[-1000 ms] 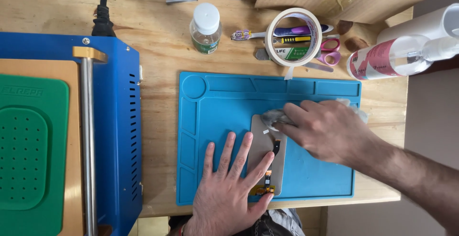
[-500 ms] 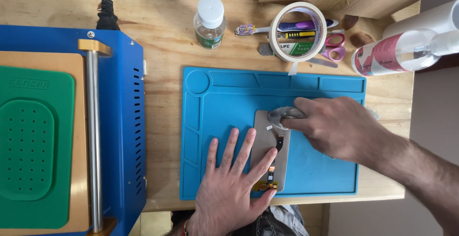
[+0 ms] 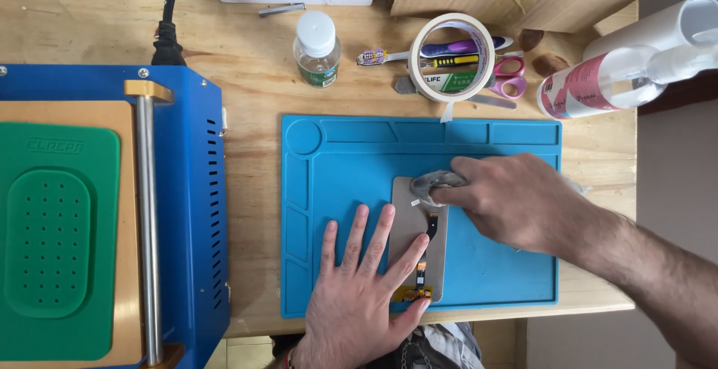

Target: Cleaning a mobile phone screen with a cloth and solvent, then using a precision knife to remove adhesive or adjust components.

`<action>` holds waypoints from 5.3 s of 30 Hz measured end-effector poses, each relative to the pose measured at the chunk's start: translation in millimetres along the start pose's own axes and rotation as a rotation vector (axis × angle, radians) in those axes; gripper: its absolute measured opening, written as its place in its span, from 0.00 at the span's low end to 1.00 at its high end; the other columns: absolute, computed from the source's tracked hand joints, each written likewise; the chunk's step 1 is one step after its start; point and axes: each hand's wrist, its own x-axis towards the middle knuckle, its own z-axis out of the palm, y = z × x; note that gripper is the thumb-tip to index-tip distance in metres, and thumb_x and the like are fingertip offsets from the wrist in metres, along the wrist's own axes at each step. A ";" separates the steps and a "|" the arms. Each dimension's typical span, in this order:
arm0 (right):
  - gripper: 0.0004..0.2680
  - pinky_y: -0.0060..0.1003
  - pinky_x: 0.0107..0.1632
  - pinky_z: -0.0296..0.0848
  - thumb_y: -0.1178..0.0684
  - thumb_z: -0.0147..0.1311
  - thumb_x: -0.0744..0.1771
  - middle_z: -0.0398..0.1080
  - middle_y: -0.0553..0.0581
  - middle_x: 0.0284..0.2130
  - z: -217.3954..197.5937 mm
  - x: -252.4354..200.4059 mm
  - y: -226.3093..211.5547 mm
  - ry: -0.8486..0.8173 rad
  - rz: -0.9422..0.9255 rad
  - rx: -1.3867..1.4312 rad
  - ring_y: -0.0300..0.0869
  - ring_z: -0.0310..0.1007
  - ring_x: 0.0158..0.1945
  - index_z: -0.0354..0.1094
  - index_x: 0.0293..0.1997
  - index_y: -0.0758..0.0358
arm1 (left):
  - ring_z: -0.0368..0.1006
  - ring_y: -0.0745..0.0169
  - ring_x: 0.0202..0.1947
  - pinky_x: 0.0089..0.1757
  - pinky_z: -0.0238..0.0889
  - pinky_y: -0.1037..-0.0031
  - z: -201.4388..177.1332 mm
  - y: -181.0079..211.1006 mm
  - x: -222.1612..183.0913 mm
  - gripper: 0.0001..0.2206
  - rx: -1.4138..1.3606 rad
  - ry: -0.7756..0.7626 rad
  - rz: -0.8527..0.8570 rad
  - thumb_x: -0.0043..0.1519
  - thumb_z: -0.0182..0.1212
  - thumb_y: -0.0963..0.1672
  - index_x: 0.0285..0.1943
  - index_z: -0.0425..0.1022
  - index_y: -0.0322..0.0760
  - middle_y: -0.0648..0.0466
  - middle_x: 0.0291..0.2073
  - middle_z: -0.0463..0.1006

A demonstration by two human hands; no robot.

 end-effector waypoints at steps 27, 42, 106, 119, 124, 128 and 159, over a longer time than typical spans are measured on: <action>0.06 0.50 0.12 0.64 0.41 0.57 0.71 0.67 0.50 0.29 -2.1 18.7 -17.2 0.193 -0.021 -0.088 0.51 0.76 0.24 0.73 0.52 0.42 | 0.45 0.32 0.84 0.72 0.43 0.33 1.5 1.8 -0.3 0.38 0.034 0.010 0.004 0.65 0.53 0.65 0.86 0.59 0.64 0.43 0.86 0.49; 0.11 0.47 0.15 0.66 0.49 0.58 0.69 0.67 0.49 0.31 0.6 8.6 -20.0 0.380 -0.118 -0.218 0.46 0.74 0.24 0.77 0.58 0.44 | 0.47 0.33 0.84 0.73 0.42 0.32 -0.5 1.4 0.2 0.38 -0.009 0.010 0.003 0.65 0.56 0.64 0.86 0.60 0.63 0.43 0.86 0.51; 0.17 0.47 0.14 0.66 0.64 0.57 0.65 0.64 0.47 0.27 -9.8 8.6 -9.9 0.296 -0.149 -0.132 0.46 0.69 0.26 0.76 0.56 0.45 | 0.44 0.31 0.85 0.72 0.40 0.33 0.9 -3.3 -1.4 0.40 -0.024 0.071 0.023 0.65 0.55 0.65 0.87 0.57 0.61 0.42 0.86 0.49; 0.19 0.49 0.14 0.66 0.62 0.58 0.62 0.68 0.47 0.33 -11.5 6.7 -29.7 0.264 -0.207 -0.060 0.48 0.73 0.31 0.76 0.57 0.44 | 0.45 0.30 0.84 0.73 0.39 0.33 2.3 -3.4 -2.4 0.38 -0.060 0.099 0.038 0.65 0.55 0.63 0.85 0.61 0.58 0.39 0.86 0.50; 0.16 0.45 0.09 0.67 0.63 0.61 0.63 0.73 0.48 0.39 -4.4 7.0 -31.9 0.231 -0.307 -0.004 0.46 0.71 0.27 0.78 0.54 0.49 | 0.56 0.18 0.77 0.67 0.48 0.24 1.3 -6.5 -7.0 0.18 -0.254 0.185 0.100 0.71 0.57 0.57 0.57 0.68 0.46 0.31 0.70 0.69; 0.17 0.48 0.14 0.67 0.62 0.56 0.65 0.69 0.49 0.32 -12.8 11.6 -24.9 0.246 -0.190 -0.141 0.48 0.71 0.28 0.76 0.57 0.46 | 0.59 0.18 0.76 0.66 0.52 0.24 1.9 -5.1 -7.7 0.17 -0.250 0.209 0.097 0.70 0.60 0.57 0.54 0.70 0.47 0.30 0.69 0.71; 0.12 0.42 0.10 0.65 0.55 0.55 0.69 0.72 0.49 0.38 8.4 -13.5 -45.7 0.243 -0.028 -0.234 0.45 0.71 0.24 0.76 0.57 0.42 | 0.79 0.49 0.39 0.41 0.65 0.59 -11.7 -9.0 -13.0 0.13 -0.412 0.445 0.092 0.66 0.62 0.43 0.28 0.70 0.40 0.53 0.34 0.79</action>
